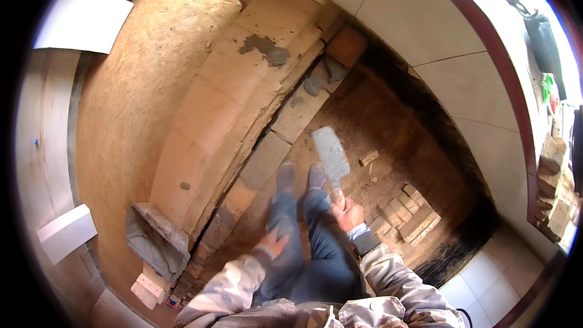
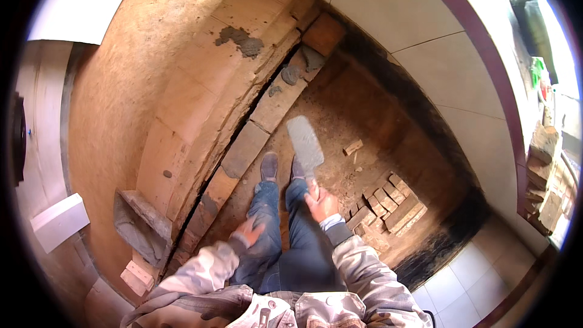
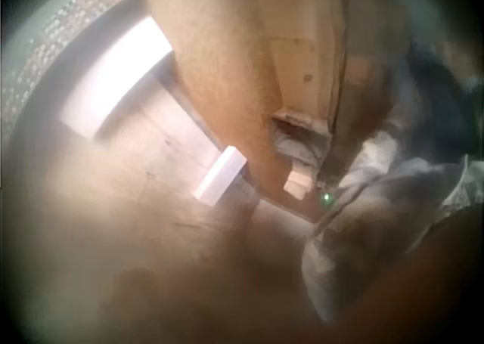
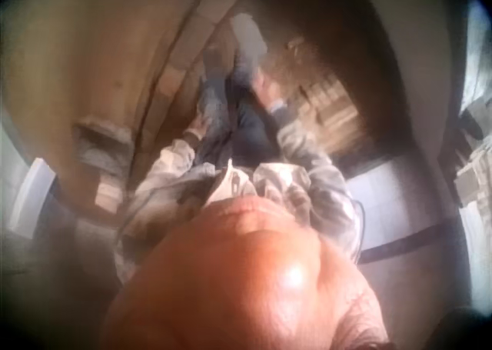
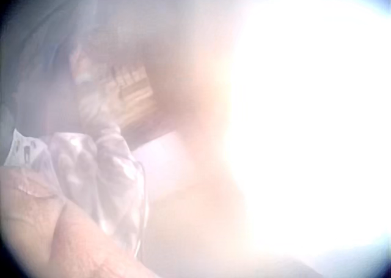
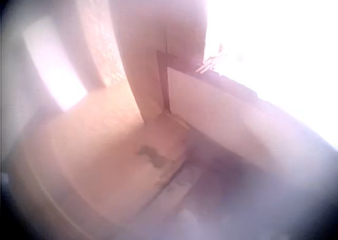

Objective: The person is laying bricks to build a wall. They scoop mortar from a container, spread it on the wall, place bricks, and tap them into position with a trowel.

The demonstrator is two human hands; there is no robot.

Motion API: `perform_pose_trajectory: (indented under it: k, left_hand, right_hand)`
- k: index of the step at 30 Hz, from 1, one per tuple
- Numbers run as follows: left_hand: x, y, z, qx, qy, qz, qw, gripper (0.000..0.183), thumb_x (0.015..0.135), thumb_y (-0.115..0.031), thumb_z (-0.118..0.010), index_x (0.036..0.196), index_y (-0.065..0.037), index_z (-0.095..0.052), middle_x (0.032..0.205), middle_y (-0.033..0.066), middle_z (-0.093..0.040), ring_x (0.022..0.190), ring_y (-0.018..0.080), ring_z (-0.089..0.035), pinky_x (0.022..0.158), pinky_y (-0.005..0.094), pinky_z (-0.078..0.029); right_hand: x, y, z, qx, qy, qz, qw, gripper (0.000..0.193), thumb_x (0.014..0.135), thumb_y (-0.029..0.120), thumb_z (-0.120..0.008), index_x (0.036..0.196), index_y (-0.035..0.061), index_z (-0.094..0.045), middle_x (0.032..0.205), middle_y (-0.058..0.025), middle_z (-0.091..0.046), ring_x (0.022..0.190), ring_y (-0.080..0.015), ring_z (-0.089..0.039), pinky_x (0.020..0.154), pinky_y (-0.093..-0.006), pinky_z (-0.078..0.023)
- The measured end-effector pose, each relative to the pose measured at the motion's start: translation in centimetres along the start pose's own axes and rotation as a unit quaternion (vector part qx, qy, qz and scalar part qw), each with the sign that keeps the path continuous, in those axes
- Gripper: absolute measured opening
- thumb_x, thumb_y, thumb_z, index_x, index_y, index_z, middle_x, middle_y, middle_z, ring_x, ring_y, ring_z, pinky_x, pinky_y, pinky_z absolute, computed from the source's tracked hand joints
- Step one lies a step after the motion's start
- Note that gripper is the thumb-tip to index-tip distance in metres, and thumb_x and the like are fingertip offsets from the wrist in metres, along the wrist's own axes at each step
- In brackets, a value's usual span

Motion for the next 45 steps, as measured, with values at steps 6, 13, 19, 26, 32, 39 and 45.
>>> perform_pose_trajectory:
  k: [6,13,19,26,32,39,45]
  left_hand:
    - [-7.4,22.7,-3.7,-0.095,0.042,0.160,0.982,0.075,0.094,-0.058,-0.049,0.142,-0.001,-0.051,0.142,0.0253,-0.054,0.136,0.0394,-0.047,0.114,0.0425,-0.035]
    - [-13.0,30.8,-2.4,0.138,0.077,0.148,0.976,0.074,0.091,-0.053,-0.050,0.142,0.000,-0.051,0.145,0.0268,-0.051,0.139,0.0408,-0.044,0.116,0.0434,-0.033]
    - [-17.8,39.1,3.0,0.028,-0.089,-0.012,0.996,0.060,0.089,-0.045,-0.065,0.130,-0.001,-0.064,0.130,0.0197,-0.066,0.124,0.0305,-0.060,0.108,0.0382,-0.044]
    - [-27.5,54.4,-1.5,-0.089,-0.137,-0.049,0.985,0.045,0.094,-0.041,-0.062,0.120,-0.005,-0.070,0.124,0.0171,-0.069,0.119,0.0303,-0.063,0.106,0.0387,-0.046]
    - [-29.5,61.2,-9.0,-0.108,-0.232,0.047,0.966,0.033,0.098,-0.031,-0.050,0.106,-0.007,-0.070,0.109,0.0180,-0.069,0.100,0.0371,-0.065,0.087,0.0469,-0.051]
    - [-34.6,65.6,-14.9,-0.192,-0.229,0.114,0.947,0.036,0.097,-0.035,-0.054,0.109,-0.005,-0.071,0.108,0.0179,-0.071,0.099,0.0334,-0.066,0.087,0.0434,-0.051]
    - [-33.9,68.2,-9.0,-0.293,-0.273,0.109,0.910,0.049,0.094,-0.045,-0.059,0.119,-0.004,-0.068,0.115,0.0191,-0.071,0.108,0.0346,-0.066,0.094,0.0436,-0.049]
  right_hand:
    - [-7.4,5.4,-3.3,-0.099,0.094,0.053,0.989,0.041,0.083,0.042,-0.070,0.095,0.0032,-0.067,0.081,-0.0240,-0.068,0.077,-0.0446,-0.066,0.070,-0.0519,-0.051]
    - [-16.5,8.1,-5.8,-0.099,0.029,0.062,0.993,0.046,0.084,0.046,-0.067,0.088,0.0001,-0.064,0.089,-0.0269,-0.068,0.086,-0.0466,-0.066,0.078,-0.0523,-0.052]
    - [-28.9,4.4,-11.7,-0.076,-0.049,-0.012,0.996,0.043,0.080,0.042,-0.068,0.085,0.0002,-0.068,0.087,-0.0259,-0.069,0.086,-0.0437,-0.067,0.079,-0.0503,-0.053]
    - [-39.5,12.3,-17.3,-0.052,0.031,0.106,0.993,0.037,0.082,0.035,-0.071,0.081,-0.0010,-0.063,0.074,-0.0192,-0.065,0.069,-0.0338,-0.063,0.067,-0.0442,-0.049]
    - [-35.7,18.6,-18.1,-0.063,-0.059,0.357,0.930,0.027,0.097,0.024,-0.063,0.083,0.0023,-0.057,0.066,-0.0259,-0.055,0.058,-0.0421,-0.058,0.052,-0.0437,-0.045]
    - [-34.7,28.6,-26.4,-0.120,0.070,0.394,0.908,0.035,0.097,0.028,-0.065,0.077,0.0018,-0.054,0.065,-0.0257,-0.057,0.063,-0.0460,-0.060,0.052,-0.0471,-0.044]
    - [-31.5,37.2,-35.6,-0.227,0.067,0.444,0.864,0.036,0.099,0.034,-0.055,0.084,0.0014,-0.060,0.081,-0.0285,-0.067,0.080,-0.0499,-0.065,0.070,-0.0572,-0.052]
Point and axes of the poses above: each hand's wrist, its own x-axis towards the middle knuckle, its own z-axis out of the back of the hand, y = z × x, the point moved 10 cm from there along x, towards the middle knuckle
